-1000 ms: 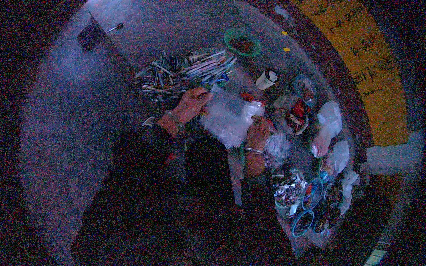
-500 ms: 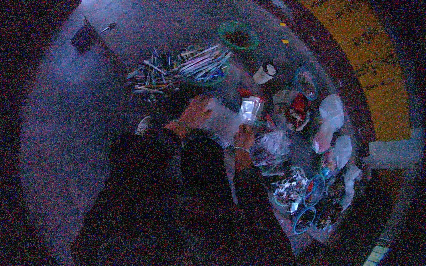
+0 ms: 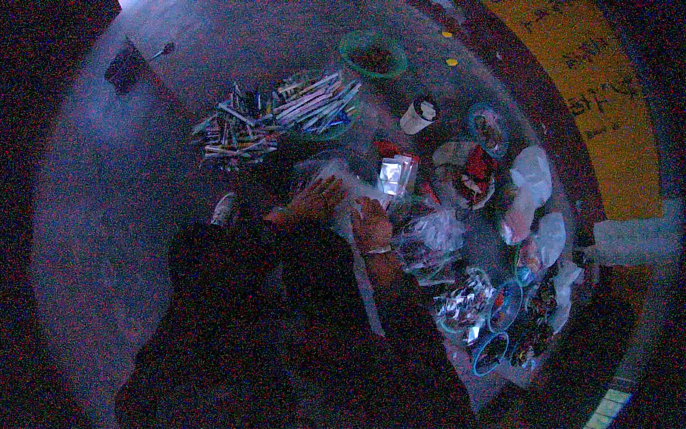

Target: The person sits on the floor and sorts small items from a clear plastic bag into a green bowl. They handle the items one by one, transferring them from the bag to the bowl. The workspace includes a pile of sticks and other packaged items on the floor.

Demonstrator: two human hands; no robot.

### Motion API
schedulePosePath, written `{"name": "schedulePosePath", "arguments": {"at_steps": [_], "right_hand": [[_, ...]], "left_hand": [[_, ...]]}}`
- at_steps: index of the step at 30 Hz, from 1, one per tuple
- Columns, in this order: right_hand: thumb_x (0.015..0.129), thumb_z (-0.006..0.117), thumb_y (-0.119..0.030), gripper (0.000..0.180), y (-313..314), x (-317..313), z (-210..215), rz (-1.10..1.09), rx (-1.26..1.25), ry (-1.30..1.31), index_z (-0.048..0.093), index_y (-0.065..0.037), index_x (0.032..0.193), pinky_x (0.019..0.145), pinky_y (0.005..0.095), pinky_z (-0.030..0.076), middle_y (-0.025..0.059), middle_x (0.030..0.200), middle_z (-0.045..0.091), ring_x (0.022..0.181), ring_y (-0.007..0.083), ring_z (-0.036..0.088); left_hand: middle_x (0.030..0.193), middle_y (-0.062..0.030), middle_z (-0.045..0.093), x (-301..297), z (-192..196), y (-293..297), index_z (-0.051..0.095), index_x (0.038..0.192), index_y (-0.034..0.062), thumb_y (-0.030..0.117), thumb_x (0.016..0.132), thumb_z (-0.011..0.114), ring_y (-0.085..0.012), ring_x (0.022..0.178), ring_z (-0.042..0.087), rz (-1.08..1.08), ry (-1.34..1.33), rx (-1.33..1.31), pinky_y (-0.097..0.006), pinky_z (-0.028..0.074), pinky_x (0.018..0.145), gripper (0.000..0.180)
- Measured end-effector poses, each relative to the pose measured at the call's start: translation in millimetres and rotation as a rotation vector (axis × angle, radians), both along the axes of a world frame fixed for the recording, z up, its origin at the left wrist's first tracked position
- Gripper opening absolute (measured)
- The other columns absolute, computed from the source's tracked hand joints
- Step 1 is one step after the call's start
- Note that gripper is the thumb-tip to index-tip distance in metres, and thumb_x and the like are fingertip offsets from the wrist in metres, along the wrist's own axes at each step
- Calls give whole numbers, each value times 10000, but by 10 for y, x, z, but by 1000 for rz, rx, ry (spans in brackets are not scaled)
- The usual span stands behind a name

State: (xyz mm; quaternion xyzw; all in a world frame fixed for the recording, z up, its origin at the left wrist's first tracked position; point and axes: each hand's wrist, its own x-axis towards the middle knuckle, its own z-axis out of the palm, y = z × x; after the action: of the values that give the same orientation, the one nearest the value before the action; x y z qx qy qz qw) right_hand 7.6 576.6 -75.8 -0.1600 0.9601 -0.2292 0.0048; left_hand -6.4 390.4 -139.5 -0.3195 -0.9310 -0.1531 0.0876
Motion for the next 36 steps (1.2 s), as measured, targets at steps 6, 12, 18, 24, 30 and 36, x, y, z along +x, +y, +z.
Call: {"name": "schedulePosePath", "arguments": {"at_steps": [6,12,18,24,30,36], "right_hand": [[709,592,-310,478,67,-79,-425,-57,97,-149,420,-97,1101,747,434,440,174,1003,534,873,358,536],[701,586,-280,493,101,-97,-585,-111,52,-199,394,-91,1114,735,450,442,195,1045,522,871,379,539],[719,579,-329,351,85,-472,-267,-157,236,-320,512,-104,981,687,421,460,146,899,587,804,329,575],[734,565,-339,287,328,-1623,-469,-245,173,41,564,-108,903,640,368,468,105,755,602,747,273,588],[737,564,-281,249,-304,-2325,-614,-298,220,-55,550,-99,907,608,348,462,98,765,597,717,251,580],[741,562,-223,217,-612,-2497,-643,-353,205,-111,537,-90,911,577,328,457,91,776,593,687,228,571]], "left_hand": [[1316,-163,316,-36,-195,13,402,1233,137,305,839,413,-341,1203,316,-34,-28,110,-473,260,975,429],[1320,-159,308,51,-55,13,366,1258,161,379,834,425,-343,1220,285,36,-198,174,-486,236,982,480],[1329,-159,292,9,-294,-21,337,1271,149,387,832,429,-311,1251,235,14,-46,155,-504,185,993,508],[1308,-147,328,-61,612,-150,402,1220,113,352,822,468,-293,1227,279,34,-175,161,-459,180,1010,468],[1263,-141,381,-128,779,-268,494,1116,80,331,793,525,-282,1191,331,154,-149,261,-447,193,1007,411],[1246,-138,398,-119,512,-317,516,1064,74,287,796,521,-286,1172,349,137,-36,311,-436,221,994,343]]}}
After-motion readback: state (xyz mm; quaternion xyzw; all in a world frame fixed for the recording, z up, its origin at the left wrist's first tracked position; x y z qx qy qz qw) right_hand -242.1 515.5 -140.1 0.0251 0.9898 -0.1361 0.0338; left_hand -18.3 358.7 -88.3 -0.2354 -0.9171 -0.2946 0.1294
